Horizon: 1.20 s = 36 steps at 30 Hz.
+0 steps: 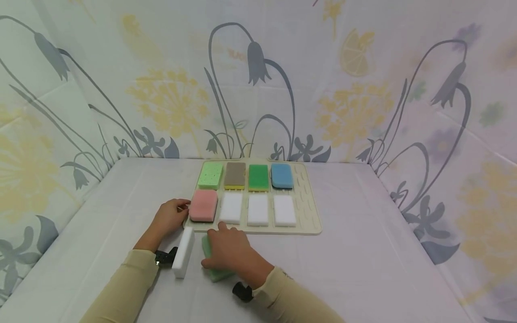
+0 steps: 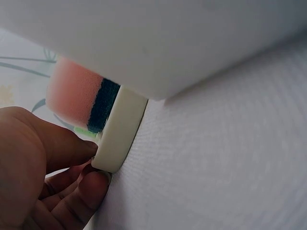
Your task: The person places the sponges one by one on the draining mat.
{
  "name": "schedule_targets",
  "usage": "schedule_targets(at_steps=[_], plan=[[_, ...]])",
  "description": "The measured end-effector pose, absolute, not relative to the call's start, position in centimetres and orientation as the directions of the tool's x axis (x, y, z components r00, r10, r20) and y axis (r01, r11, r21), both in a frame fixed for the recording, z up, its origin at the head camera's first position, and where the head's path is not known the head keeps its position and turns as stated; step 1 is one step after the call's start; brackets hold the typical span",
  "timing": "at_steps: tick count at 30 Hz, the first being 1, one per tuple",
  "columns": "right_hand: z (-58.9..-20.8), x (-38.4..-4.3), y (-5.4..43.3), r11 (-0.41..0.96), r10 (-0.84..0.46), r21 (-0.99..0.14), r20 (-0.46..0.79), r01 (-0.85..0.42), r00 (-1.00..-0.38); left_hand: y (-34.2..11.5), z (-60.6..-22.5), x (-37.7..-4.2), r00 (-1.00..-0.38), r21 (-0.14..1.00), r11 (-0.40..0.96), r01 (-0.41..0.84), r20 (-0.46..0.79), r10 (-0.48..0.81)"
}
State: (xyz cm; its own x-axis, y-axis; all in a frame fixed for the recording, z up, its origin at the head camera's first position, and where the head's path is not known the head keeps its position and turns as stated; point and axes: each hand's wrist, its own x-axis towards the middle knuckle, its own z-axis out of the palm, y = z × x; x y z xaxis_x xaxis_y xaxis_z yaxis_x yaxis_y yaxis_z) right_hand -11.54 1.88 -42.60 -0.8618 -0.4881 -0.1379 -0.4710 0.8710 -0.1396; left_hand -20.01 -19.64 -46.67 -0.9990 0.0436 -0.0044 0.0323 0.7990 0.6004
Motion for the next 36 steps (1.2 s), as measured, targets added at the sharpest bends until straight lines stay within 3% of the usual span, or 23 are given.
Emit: schedule_targets(at_steps=[17,36], plan=[[-41.9,-12.1,5.7,0.821,-0.563,-0.228,-0.174,-0.523,-0.808,-19.3,-46.8,-19.8,-0.999,0.582,0.813,0.032,0.000,0.039],[-39.8,-14.2,9.9,0.844,-0.505,-0.284,-0.131,-0.455,-0.853,-18.7,-46.0,-19.4,-0.999,0.537,0.843,0.034,0.012,0.033]])
